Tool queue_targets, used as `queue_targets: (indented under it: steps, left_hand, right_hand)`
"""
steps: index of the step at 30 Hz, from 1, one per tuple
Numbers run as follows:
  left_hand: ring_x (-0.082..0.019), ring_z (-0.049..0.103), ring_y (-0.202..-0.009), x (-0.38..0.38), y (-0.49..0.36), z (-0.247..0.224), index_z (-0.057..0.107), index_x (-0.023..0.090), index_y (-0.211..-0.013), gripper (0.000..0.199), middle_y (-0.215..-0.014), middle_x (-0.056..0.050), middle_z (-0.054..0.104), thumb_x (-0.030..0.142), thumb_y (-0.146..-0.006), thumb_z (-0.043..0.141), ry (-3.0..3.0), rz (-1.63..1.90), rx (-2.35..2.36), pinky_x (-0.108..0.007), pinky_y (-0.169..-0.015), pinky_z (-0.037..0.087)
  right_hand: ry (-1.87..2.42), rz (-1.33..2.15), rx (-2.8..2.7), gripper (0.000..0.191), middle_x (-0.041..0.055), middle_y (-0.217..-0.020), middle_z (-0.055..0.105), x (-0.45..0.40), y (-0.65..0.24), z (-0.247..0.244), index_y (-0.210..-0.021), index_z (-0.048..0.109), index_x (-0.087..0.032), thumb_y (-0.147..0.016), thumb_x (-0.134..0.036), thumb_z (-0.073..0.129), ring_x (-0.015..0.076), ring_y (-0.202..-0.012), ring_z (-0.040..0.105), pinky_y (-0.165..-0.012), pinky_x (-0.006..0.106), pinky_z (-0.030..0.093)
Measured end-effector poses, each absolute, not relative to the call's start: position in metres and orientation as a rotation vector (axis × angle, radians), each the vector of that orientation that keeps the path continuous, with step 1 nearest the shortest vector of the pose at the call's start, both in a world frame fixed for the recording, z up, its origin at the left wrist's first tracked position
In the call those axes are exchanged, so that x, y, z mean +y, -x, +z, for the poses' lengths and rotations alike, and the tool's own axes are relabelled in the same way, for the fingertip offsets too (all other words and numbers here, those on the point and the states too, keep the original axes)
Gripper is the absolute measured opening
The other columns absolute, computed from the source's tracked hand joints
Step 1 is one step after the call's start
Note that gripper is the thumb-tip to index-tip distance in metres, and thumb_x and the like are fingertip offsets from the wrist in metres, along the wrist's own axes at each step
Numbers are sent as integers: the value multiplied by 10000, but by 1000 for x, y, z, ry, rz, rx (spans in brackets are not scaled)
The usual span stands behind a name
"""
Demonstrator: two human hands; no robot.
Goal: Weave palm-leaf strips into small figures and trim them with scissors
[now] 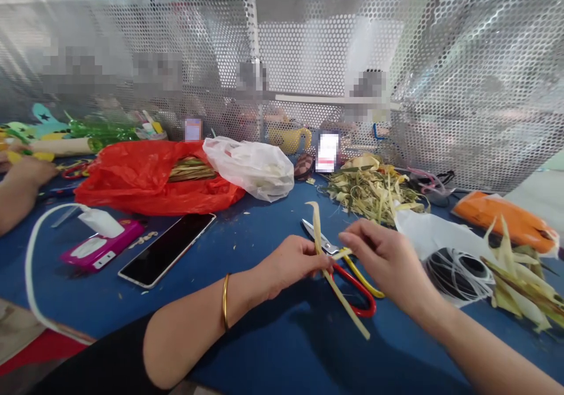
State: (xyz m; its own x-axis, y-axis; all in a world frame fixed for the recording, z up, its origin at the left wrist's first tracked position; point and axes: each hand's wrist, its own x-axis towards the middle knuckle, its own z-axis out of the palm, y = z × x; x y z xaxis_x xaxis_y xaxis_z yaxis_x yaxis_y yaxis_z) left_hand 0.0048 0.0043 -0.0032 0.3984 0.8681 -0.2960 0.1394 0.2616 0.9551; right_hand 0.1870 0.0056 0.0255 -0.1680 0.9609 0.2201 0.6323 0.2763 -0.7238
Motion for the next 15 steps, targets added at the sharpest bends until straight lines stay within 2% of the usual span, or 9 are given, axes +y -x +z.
queue_targets:
  steps: [2, 7, 11, 15]
  left_hand:
    - [-75, 350, -483, 0, -7, -7, 665, 137, -633, 327, -503, 40, 469, 453, -713, 683, -1334, 580, 1035, -241, -502, 231]
    - [-96, 387, -514, -6, -11, -11, 702, 144, -705, 395, -524, 27, 484, 510, -792, 579, -1405, 514, 960, -239, -515, 256]
    - [-91, 373, -512, -6, -12, -9, 704, 141, -676, 303, -513, 36, 463, 420, -762, 620, -1461, 536, 989, -233, -488, 236]
    - [-79, 343, -476, -8, -12, -9, 655, 139, -589, 272, -479, 48, 434, 358, -747, 626, -1530, 501, 1015, -232, -458, 218]
  right_hand:
    - [1384, 786, -1919, 250, -45, -561, 515, 4, -181, 21, -806, 635, -192, -799, -442, 623, 107, -519, 437, -484, 230, 314]
    - [1210, 1500, -1548, 307, -51, -532, 491, 4, -170, 5, -648, 557, -180, -749, -451, 661, 94, -458, 454, -448, 221, 350]
    - [1168, 1574, -1216, 327, -70, -441, 431, 5, -169, 2, -575, 535, -171, -669, -417, 729, 56, -382, 354, -390, 200, 256]
    - [1191, 1539, -1086, 331, -64, -410, 441, 7, -168, -2, -531, 518, -169, -627, -373, 760, 50, -366, 345, -380, 201, 230]
